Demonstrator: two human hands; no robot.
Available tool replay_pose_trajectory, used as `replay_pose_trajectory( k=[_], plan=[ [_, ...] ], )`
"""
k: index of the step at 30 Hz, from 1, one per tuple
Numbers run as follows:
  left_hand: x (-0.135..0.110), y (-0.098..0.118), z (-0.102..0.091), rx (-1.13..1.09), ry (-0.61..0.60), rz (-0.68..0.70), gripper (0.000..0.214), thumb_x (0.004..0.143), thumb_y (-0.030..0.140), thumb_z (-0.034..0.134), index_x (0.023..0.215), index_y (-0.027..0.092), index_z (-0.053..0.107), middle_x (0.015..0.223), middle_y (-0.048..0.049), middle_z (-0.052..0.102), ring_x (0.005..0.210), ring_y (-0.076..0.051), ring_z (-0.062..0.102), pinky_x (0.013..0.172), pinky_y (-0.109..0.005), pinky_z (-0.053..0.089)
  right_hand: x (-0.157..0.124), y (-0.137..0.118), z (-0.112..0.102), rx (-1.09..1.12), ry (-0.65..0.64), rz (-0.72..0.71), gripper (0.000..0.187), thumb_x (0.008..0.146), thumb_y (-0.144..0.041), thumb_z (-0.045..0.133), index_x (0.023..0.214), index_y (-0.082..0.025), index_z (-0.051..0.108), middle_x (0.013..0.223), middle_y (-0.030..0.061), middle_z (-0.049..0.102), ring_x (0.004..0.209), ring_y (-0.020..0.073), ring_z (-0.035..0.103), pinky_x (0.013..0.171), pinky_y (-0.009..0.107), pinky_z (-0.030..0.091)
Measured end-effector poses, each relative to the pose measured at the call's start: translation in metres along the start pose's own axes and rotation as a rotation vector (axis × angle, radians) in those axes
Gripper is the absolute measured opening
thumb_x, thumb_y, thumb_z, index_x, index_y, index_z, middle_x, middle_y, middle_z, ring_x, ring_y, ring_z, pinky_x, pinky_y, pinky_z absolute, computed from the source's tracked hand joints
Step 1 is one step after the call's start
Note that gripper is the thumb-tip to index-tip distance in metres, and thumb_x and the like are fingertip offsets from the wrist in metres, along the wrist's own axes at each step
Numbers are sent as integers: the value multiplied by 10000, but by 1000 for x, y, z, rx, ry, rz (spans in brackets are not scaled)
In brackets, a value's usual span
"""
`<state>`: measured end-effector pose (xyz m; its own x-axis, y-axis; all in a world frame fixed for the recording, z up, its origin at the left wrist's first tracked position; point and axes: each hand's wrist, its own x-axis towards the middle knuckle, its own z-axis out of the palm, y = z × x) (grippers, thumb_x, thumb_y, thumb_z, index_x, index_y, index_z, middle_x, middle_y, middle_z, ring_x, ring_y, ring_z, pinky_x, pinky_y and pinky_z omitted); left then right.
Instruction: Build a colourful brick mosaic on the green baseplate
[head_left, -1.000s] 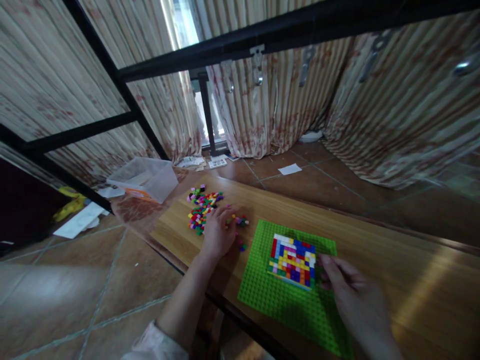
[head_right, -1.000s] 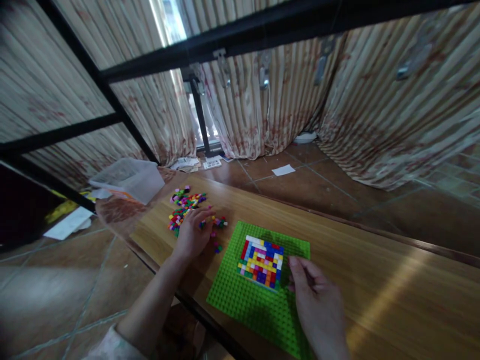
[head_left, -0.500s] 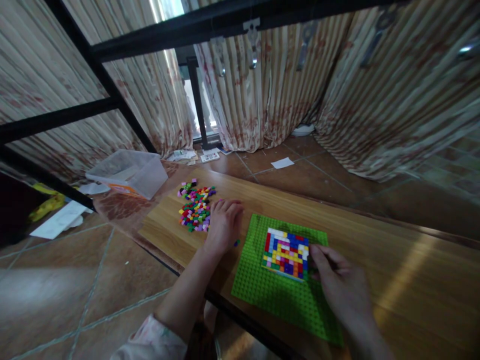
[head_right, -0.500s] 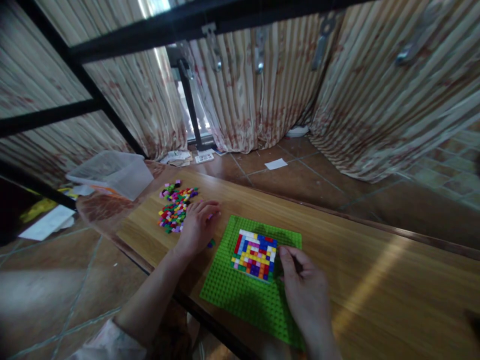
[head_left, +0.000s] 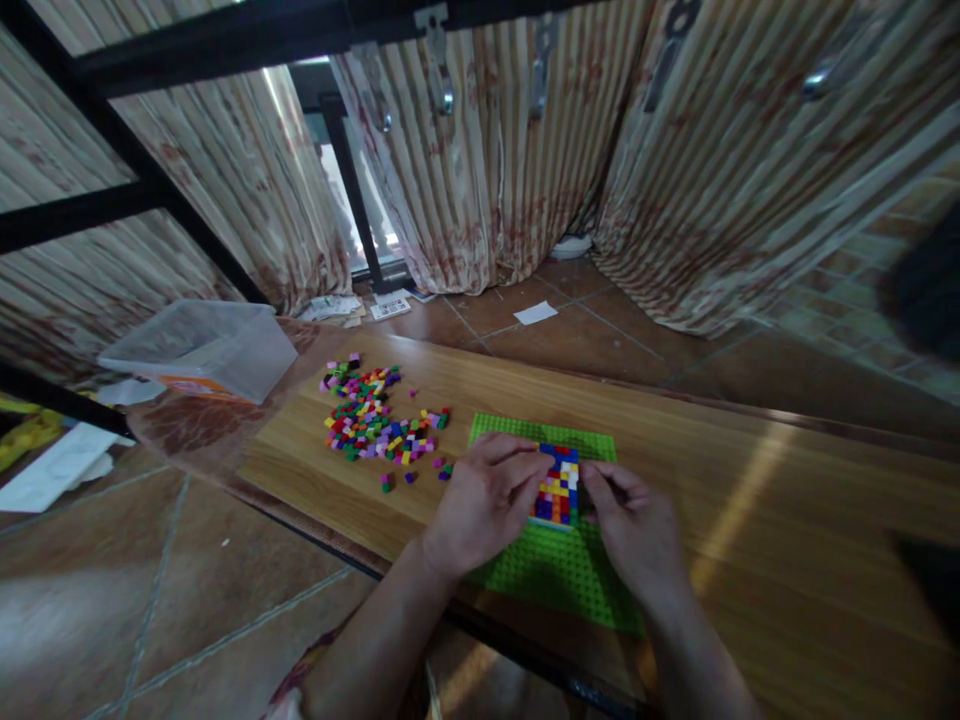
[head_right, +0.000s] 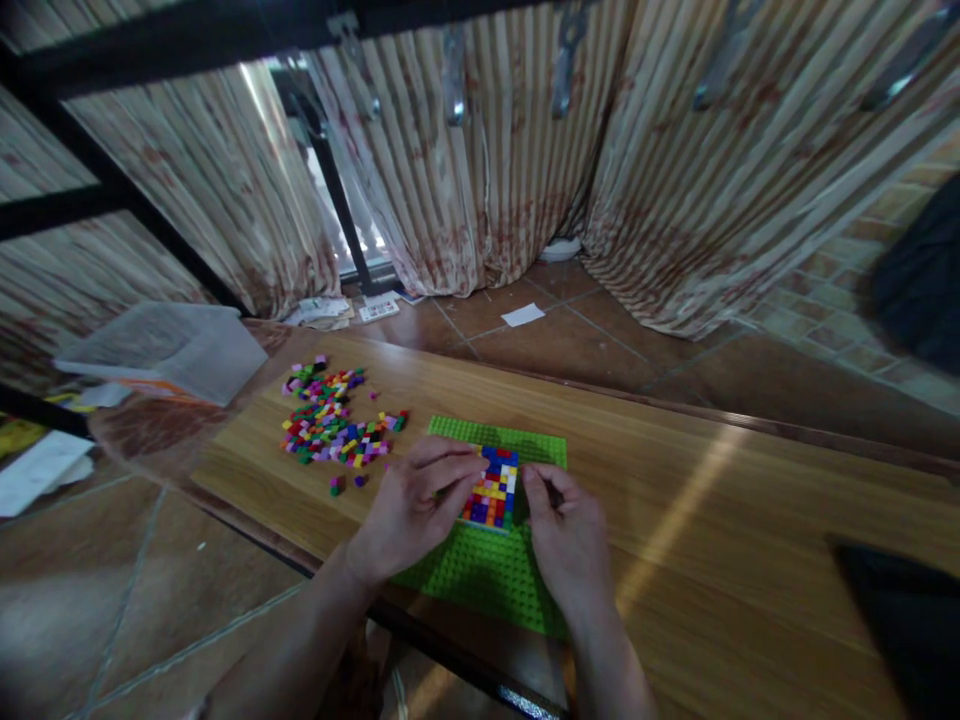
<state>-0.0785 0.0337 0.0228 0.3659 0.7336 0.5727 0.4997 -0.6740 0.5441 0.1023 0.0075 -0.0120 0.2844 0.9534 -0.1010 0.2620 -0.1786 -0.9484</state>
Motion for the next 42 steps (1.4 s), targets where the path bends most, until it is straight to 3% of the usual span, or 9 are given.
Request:
replay_pose_trajectory(
  k=[4,10,16,24,35,42],
  plan=[
    [4,4,6,96,-50,45,150,927,161,566,1005,197,688,946,-44,741,905,-180,675,903,-365,524,0,0,0,-2,-8,-3,498,842,-594,590,1008,-155,755,893,87,756,738,216,667,620,306,522],
    [8,12,9,176,-136,-37,143,897,154,573,1010,200,647,912,-41,738,863,-200,671,901,-410,472,-1,-1,0,15,-13,-36,486,850,-579,589,990,-148,762,834,80,742,709,204,650,637,310,518],
    [9,14,10,145,-104,-54,100,874,143,573,935,202,626,847,-21,723,796,-188,654,848,-381,454,-2,-1,0,29,-21,-24,481,846,-584,587,980,-154,757,791,65,729,676,192,628,625,304,501],
    [6,9,9,82,-69,14,129,904,145,574,831,212,656,866,7,727,843,-146,663,939,-356,419,1,1,1,27,-5,-10,477,827,-605,593,945,-172,752,748,43,703,674,190,613,601,294,478],
    [4,8,14,91,-65,64,151,917,140,550,929,215,680,949,-18,733,915,-153,669,1035,-393,411,0,1,1,44,-10,-30,472,840,-590,592,969,-165,752,760,46,709,671,186,615,617,299,485],
    [5,13,15,128,-88,-9,293,911,167,555,1202,190,582,941,-32,736,885,-190,665,975,-425,451,0,0,1,47,-18,-24,452,850,-567,590,987,-166,749,810,58,723,696,192,624,616,299,483]
  ],
)
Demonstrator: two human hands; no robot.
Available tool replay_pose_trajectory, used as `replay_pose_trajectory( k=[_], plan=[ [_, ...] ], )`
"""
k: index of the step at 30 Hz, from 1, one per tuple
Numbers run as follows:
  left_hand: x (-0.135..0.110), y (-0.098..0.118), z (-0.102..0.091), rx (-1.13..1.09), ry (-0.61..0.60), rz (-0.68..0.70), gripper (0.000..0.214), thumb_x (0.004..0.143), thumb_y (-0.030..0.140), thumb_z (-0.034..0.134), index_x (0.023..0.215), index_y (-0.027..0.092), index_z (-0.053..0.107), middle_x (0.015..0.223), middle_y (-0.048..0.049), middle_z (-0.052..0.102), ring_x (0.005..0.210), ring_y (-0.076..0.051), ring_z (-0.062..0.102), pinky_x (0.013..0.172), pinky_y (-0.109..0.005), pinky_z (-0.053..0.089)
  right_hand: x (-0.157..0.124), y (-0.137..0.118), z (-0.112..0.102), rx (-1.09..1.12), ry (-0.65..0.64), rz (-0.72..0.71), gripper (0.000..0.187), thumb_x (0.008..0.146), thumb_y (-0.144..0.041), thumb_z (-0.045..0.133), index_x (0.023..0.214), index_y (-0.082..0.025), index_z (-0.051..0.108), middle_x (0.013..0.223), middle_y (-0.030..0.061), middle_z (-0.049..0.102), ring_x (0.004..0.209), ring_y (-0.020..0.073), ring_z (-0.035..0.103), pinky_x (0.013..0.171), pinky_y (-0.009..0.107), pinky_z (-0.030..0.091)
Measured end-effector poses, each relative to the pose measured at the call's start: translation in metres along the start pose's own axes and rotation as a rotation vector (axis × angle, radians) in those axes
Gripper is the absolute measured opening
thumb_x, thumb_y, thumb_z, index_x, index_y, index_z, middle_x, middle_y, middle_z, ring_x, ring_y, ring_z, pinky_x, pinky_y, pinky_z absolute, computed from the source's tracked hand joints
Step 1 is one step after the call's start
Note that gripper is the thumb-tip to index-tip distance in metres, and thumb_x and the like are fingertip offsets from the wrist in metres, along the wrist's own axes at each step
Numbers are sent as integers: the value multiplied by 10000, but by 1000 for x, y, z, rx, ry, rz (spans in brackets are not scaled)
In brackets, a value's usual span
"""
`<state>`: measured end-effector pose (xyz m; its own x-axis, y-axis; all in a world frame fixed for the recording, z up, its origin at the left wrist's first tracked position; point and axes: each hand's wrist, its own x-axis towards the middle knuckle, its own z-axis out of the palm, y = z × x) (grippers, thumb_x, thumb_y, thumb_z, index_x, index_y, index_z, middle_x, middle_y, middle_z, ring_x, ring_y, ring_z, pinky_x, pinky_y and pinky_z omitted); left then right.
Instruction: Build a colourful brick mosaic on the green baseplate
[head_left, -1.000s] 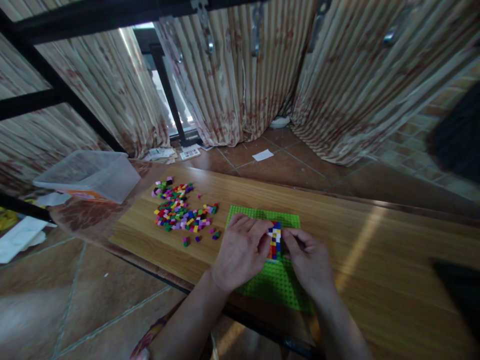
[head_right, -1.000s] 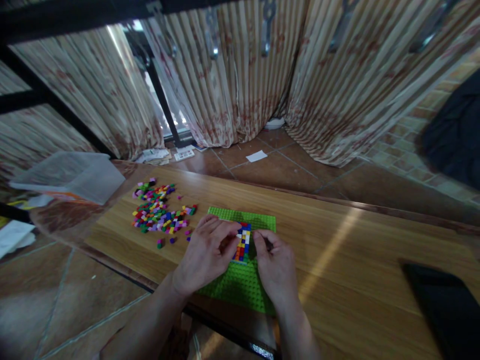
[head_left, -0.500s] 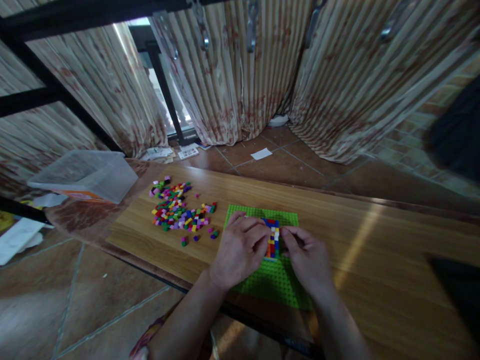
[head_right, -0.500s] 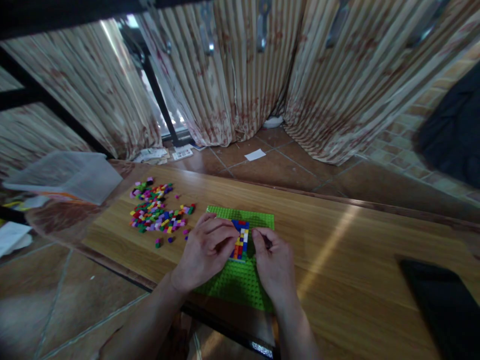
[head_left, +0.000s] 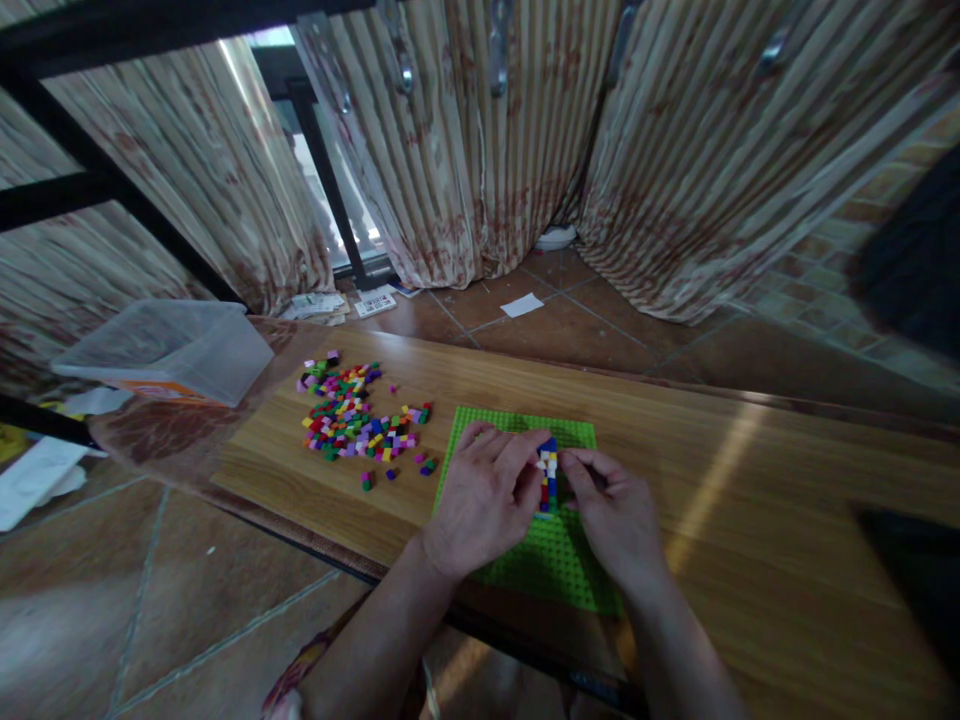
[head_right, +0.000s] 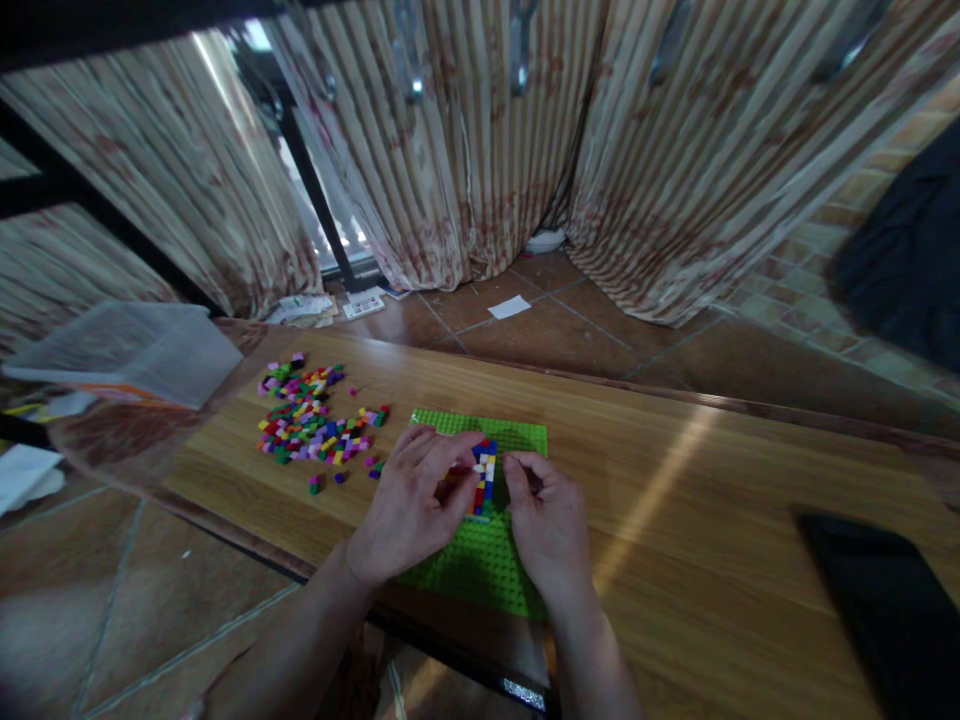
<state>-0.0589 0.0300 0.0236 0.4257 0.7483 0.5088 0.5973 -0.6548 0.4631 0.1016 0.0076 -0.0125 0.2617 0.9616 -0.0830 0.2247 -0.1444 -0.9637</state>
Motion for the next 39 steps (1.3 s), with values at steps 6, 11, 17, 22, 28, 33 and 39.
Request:
replay_pose_trajectory(
  k=[6,11,17,22,28,33,39],
  plan=[
    [0,-3,3,-28,44,17,319,917,167,588,1235,188,559,926,-14,739,861,-182,665,919,-398,476,0,1,1,6,9,-5,433,849,-558,595,963,-171,753,787,52,720,674,187,618,612,298,481],
    [0,-3,7,-62,95,16,343,909,148,616,1243,196,557,903,-2,739,864,-172,665,916,-380,517,0,1,1,7,7,-15,424,853,-552,598,964,-174,755,778,46,716,676,182,613,621,296,484],
    [-1,-1,10,-118,130,2,317,936,143,579,1245,214,567,905,2,745,872,-146,685,944,-347,548,0,-1,0,3,5,-15,430,855,-550,595,973,-169,756,791,53,722,674,181,619,617,295,490],
    [-2,-2,10,-158,134,27,355,931,118,572,1271,218,555,885,20,756,846,-127,704,1047,-376,496,-2,-1,0,13,6,-11,430,857,-546,595,980,-167,754,799,57,723,684,183,624,624,295,501],
    [-3,-1,10,-164,117,1,349,945,136,545,1279,236,560,894,20,770,856,-131,718,1083,-401,477,-2,-3,0,14,13,-12,423,857,-538,596,968,-162,754,791,62,721,672,183,616,613,290,499],
    [-4,-4,12,-122,154,51,288,945,141,549,1212,228,617,919,6,780,839,-121,719,1070,-383,487,-2,-4,0,26,12,-9,421,843,-543,608,951,-164,756,748,46,704,652,175,597,597,286,494],
    [-5,-4,13,-81,171,90,271,922,100,559,1138,230,659,938,10,780,824,-104,716,1091,-373,461,-2,-4,1,24,15,-5,449,833,-565,602,953,-161,757,777,54,719,646,174,600,605,293,490]
  ],
)
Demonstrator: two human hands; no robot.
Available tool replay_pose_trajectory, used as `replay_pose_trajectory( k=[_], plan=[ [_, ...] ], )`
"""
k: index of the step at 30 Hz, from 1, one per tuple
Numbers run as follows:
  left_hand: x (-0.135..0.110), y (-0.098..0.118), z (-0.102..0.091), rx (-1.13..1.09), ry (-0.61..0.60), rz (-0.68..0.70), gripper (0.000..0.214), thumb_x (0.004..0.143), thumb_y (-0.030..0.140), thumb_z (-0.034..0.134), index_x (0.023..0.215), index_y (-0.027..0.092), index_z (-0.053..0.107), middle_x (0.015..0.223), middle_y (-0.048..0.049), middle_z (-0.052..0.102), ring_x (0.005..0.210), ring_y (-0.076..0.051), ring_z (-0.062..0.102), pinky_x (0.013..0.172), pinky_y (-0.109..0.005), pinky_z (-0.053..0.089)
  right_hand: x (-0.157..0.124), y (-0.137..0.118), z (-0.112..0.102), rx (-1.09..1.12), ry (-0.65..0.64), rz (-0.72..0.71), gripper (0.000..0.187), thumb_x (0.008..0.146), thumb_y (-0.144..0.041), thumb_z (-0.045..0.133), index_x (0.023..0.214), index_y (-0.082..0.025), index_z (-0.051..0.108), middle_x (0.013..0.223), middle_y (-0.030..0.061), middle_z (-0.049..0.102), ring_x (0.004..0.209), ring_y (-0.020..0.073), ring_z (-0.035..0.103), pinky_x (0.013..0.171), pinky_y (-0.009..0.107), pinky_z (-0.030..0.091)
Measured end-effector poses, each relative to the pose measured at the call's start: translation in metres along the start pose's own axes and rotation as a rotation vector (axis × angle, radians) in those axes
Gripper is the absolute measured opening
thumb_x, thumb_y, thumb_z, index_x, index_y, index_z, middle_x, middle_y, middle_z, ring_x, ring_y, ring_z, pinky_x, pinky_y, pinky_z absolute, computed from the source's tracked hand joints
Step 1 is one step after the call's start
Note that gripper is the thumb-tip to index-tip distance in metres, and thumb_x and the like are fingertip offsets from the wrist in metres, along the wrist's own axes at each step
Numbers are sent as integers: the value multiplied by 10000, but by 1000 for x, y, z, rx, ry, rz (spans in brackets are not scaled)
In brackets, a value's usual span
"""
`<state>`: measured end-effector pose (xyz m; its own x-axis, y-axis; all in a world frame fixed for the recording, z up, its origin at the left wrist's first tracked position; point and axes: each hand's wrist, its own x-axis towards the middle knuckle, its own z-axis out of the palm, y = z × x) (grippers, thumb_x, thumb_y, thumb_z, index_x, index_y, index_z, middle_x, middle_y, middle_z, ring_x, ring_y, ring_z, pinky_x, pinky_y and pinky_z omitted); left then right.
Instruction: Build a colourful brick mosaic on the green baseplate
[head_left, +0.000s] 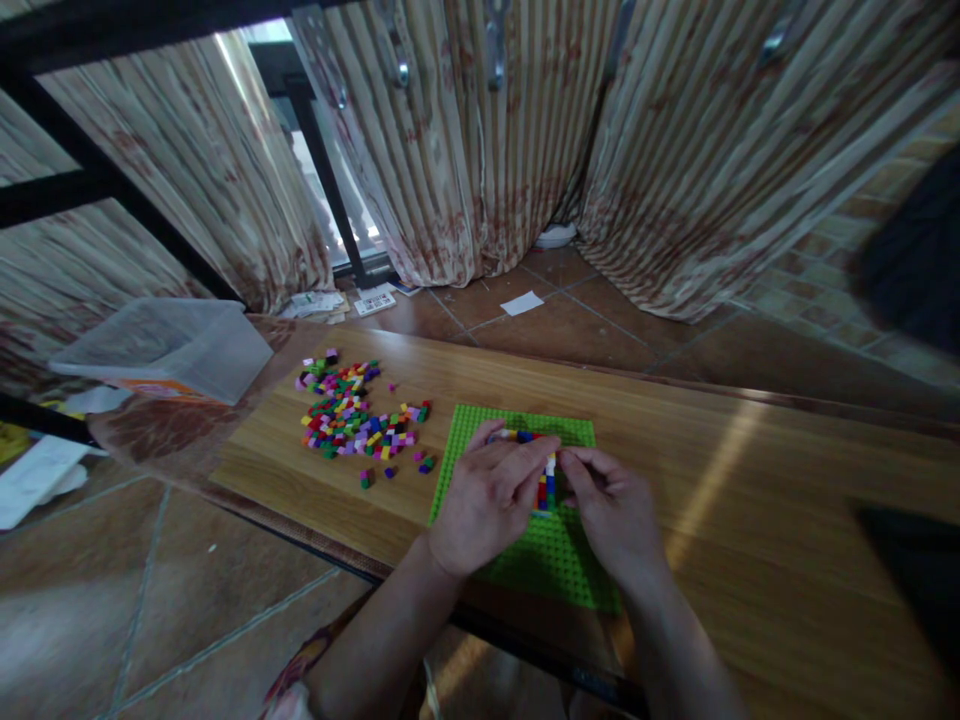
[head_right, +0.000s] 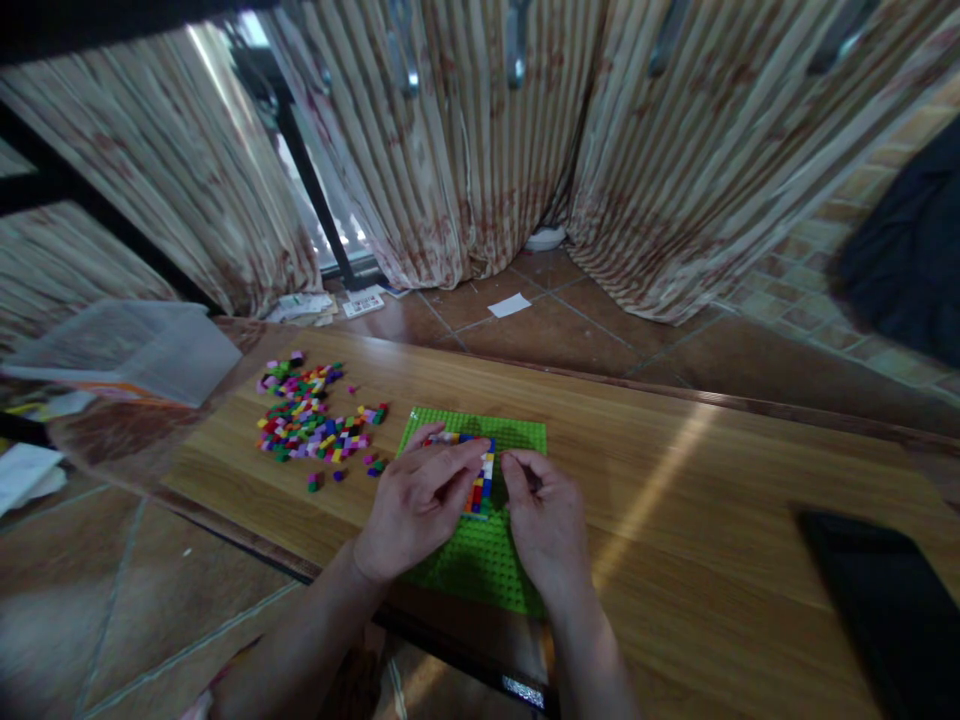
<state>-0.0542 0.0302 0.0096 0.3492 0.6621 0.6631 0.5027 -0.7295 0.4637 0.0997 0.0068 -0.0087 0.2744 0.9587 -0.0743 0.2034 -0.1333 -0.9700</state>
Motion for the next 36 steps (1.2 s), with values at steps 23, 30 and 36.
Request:
replay_pose_trajectory(
  k=[23,30,36],
  plan=[
    [-5,2,-6,-197,57,-175,256,908,133,586,1138,224,649,962,2,783,922,-134,724,1105,-400,457,-1,3,-1,-22,-37,8,459,841,-578,600,990,-176,762,928,92,766,754,226,688,693,338,540],
    [-7,-32,-31,-63,256,-394,178,908,213,596,1060,191,686,951,-48,766,889,-163,723,834,-299,593,-1,8,-4,-82,-24,7,450,838,-576,598,976,-183,768,912,91,775,758,239,704,664,335,551],
    [-12,-81,-64,162,239,-563,250,868,120,560,1070,177,694,954,-50,770,852,-173,733,799,-313,599,3,17,-9,-233,5,6,445,831,-582,579,970,-206,771,869,78,782,666,239,713,600,327,530]
  ],
)
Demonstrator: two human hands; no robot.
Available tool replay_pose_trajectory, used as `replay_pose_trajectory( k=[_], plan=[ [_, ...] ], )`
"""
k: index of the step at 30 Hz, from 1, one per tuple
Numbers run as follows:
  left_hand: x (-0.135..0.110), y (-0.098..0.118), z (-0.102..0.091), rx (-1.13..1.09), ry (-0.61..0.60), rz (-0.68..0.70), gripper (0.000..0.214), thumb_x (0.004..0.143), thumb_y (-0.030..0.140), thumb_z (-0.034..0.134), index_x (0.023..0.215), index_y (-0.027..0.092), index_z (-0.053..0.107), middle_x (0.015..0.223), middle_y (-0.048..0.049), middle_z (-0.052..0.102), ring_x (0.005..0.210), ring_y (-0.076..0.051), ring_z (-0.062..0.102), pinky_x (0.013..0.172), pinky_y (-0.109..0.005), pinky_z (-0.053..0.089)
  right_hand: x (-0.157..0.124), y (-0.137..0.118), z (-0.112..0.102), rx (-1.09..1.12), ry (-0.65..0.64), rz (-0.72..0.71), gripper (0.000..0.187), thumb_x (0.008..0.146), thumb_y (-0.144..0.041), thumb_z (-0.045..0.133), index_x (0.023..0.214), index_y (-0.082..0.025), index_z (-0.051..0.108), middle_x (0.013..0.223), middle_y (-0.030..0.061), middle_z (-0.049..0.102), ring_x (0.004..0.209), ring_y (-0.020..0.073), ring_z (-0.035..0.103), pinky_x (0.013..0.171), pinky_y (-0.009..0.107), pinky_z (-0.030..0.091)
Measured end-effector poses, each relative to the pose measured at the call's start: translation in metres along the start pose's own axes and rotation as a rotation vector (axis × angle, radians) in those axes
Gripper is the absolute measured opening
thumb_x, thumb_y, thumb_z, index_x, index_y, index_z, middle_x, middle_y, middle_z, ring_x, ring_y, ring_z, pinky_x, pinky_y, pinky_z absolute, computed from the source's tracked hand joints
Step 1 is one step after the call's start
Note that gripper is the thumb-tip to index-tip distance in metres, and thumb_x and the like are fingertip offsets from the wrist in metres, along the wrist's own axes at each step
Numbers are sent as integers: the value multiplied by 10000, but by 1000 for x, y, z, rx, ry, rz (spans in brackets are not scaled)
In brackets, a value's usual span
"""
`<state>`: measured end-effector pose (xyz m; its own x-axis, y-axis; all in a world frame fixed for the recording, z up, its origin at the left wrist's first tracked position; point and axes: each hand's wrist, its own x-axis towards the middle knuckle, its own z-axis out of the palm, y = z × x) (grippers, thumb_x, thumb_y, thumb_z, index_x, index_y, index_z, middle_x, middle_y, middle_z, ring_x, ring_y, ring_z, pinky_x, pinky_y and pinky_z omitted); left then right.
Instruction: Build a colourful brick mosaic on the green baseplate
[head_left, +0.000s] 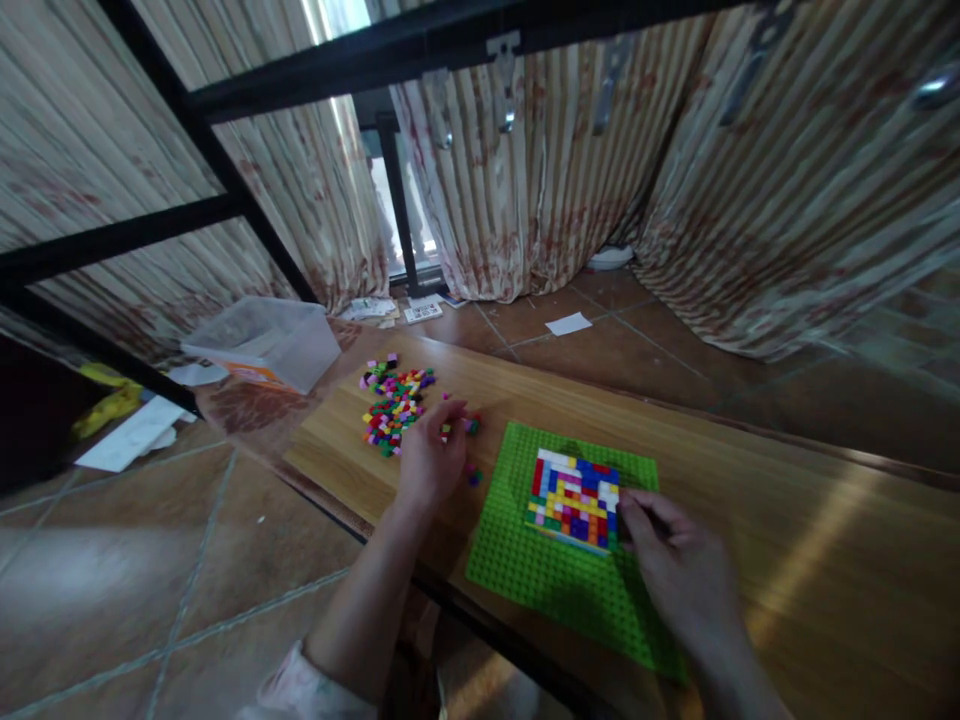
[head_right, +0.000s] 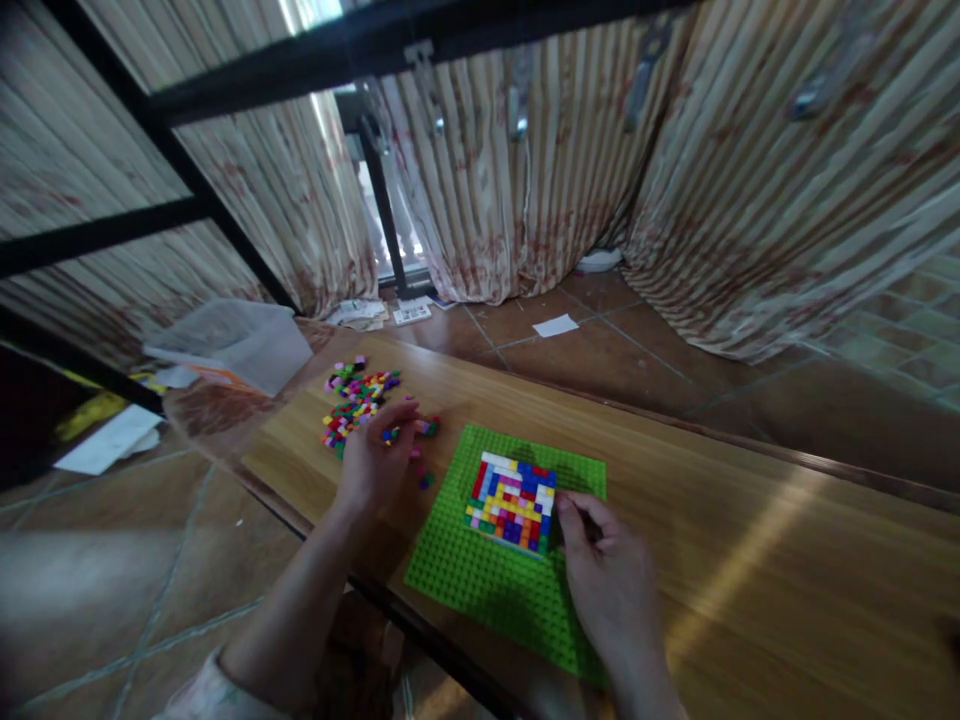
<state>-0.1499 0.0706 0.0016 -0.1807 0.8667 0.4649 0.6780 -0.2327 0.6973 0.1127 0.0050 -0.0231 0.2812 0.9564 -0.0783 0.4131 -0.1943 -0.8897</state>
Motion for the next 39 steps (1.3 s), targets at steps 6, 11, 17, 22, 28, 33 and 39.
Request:
replay_pose_trajectory(
  k=[6,11,17,22,28,33,39],
  plan=[
    [5,-9,-4,248,-79,50,250,829,87,574,1011,173,722,954,-75,763,887,-221,713,821,-376,586,0,1,-7,-43,12,53,478,798,-605,598,978,-194,763,801,91,780,630,278,732,500,318,501],
    [4,-8,4,327,-154,197,337,754,17,576,1005,187,722,1008,-57,758,941,-243,674,900,-426,548,-1,3,-16,-89,24,129,517,765,-644,593,978,-205,766,785,90,779,664,296,740,526,343,528],
    [7,-15,8,340,-176,203,442,708,-25,522,1039,194,717,955,-43,760,929,-236,650,899,-412,536,0,3,-17,-93,12,141,523,760,-636,585,993,-203,765,820,94,782,678,288,742,533,332,528],
    [9,-13,9,359,-251,149,378,771,21,539,1046,199,727,1052,-53,754,988,-252,630,938,-438,506,-1,2,-17,-101,2,133,499,789,-594,585,1025,-190,758,821,92,783,673,276,743,532,313,529],
    [10,-5,2,177,-203,113,327,836,64,529,1084,177,709,1079,-98,710,1031,-247,629,965,-429,488,0,3,-16,-55,-3,143,539,766,-625,586,1037,-188,749,814,89,780,667,273,739,538,321,536],
    [0,16,1,-550,-272,-46,314,864,206,642,1176,192,677,991,-56,696,927,-165,646,856,-291,515,-2,-2,-12,25,33,140,537,756,-642,601,1003,-188,748,872,83,777,665,239,721,560,312,551],
    [-17,40,14,-1071,-447,-286,340,788,265,785,1116,208,720,974,-35,724,896,-131,656,829,-239,515,-6,-9,-8,158,61,88,472,764,-612,653,919,-179,759,847,73,761,677,201,688,556,279,562]
  ],
)
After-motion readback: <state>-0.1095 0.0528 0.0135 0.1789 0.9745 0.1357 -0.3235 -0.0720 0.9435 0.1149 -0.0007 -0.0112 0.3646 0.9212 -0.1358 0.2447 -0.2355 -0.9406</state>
